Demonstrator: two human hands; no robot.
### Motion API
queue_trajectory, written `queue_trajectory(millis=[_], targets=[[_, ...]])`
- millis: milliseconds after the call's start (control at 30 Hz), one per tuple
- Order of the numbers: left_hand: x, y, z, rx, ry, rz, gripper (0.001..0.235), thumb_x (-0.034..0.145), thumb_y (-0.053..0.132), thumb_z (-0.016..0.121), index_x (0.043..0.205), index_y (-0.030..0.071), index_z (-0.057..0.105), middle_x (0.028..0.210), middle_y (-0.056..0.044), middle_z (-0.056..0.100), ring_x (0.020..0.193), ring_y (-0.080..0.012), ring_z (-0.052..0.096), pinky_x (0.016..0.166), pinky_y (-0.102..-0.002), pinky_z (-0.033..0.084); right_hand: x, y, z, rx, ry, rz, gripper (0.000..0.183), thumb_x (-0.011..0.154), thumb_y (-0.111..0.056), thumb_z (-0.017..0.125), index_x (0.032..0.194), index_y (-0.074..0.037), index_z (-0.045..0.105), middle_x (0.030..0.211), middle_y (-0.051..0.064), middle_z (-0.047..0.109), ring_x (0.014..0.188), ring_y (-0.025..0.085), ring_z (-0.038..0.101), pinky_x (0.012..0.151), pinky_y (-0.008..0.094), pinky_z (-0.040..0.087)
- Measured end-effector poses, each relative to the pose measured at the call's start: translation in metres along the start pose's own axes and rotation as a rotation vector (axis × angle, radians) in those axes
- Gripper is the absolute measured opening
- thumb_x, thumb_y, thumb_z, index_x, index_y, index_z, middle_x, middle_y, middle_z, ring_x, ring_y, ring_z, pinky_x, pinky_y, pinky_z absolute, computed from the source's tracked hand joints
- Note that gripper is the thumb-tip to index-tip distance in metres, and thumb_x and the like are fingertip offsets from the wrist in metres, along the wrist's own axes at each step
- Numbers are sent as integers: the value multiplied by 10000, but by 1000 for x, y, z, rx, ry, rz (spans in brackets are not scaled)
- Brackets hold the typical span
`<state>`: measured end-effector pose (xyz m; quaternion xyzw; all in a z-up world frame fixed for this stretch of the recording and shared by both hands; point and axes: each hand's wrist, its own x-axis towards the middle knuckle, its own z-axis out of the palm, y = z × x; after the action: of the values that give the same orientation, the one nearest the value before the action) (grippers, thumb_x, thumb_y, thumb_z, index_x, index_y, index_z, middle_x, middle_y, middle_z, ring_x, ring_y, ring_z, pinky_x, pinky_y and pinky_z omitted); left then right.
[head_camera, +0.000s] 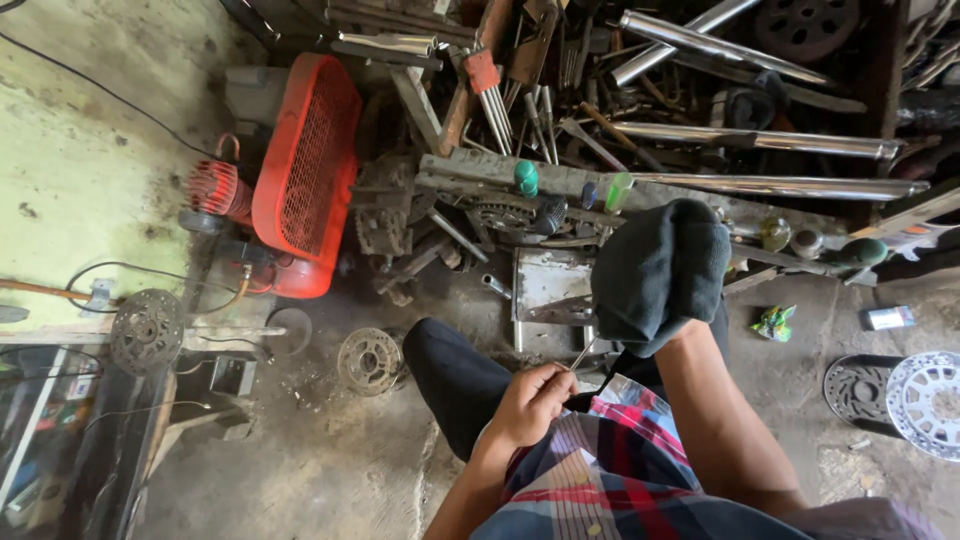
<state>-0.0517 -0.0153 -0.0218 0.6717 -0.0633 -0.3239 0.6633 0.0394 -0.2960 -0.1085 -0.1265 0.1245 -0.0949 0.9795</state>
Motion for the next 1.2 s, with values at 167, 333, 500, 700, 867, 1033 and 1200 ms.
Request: queue_trajectory(millis=[167, 333, 500, 700, 867, 1033, 1200], targets=[[4, -14, -1, -276, -108, -98, 237, 1092, 197, 542, 936, 40, 626, 713, 40, 492, 580, -29, 406, 522, -214, 315, -13, 16, 9, 19, 92, 182, 363, 998, -516, 571, 1083, -167, 625, 1037, 55, 670, 942, 261, 641, 885, 436, 516], [8, -19, -2, -451, -161, -152, 220, 1099, 182, 528, 945, 45, 606, 708, 50, 445, 568, -20, 352, 499, -206, 266, -27, 30, 34, 26, 177, 355, 349, 985, -517, 556, 953, -172, 596, 908, 47, 650, 836, 248, 639, 773, 400, 522], [8, -14, -3, -536, -200, -120, 223, 1100, 191, 522, 959, 42, 608, 681, 34, 436, 547, -40, 350, 487, -224, 268, -46, 53, 55, 36, 270, 548, 374, 973, -518, 541, 824, -176, 567, 778, 40, 631, 730, 236, 637, 660, 365, 526], [4, -11, -12, -607, -256, -15, 247, 1120, 205, 544, 980, 14, 617, 691, 35, 426, 570, -51, 353, 523, -234, 283, -64, 75, 41, -436, 174, 455, 362, 951, -413, 573, 1050, -78, 670, 885, 90, 702, 729, 246, 668, 641, 405, 560], [5, -20, -11, -599, -209, -94, 232, 1094, 203, 562, 981, 10, 624, 699, 30, 436, 579, -64, 364, 539, -242, 294, -67, 64, 39, -440, -65, 502, 406, 949, -401, 624, 1134, -41, 661, 958, 96, 696, 808, 236, 650, 704, 401, 545], [2, -23, -8, -616, -252, -99, 194, 1077, 171, 568, 972, 17, 623, 713, 21, 446, 580, -65, 354, 528, -244, 281, -60, 39, 27, -186, 22, 475, 300, 994, -313, 599, 1117, -43, 646, 982, 104, 715, 860, 241, 674, 777, 390, 556], [-10, -21, -11, -635, -350, -154, 207, 1108, 160, 549, 969, 22, 618, 698, 54, 410, 571, -35, 334, 520, -229, 273, -45, 10, 49, 217, -291, 363, 279, 1167, -318, 549, 1157, -56, 646, 1047, 135, 700, 951, 293, 676, 869, 441, 559]])
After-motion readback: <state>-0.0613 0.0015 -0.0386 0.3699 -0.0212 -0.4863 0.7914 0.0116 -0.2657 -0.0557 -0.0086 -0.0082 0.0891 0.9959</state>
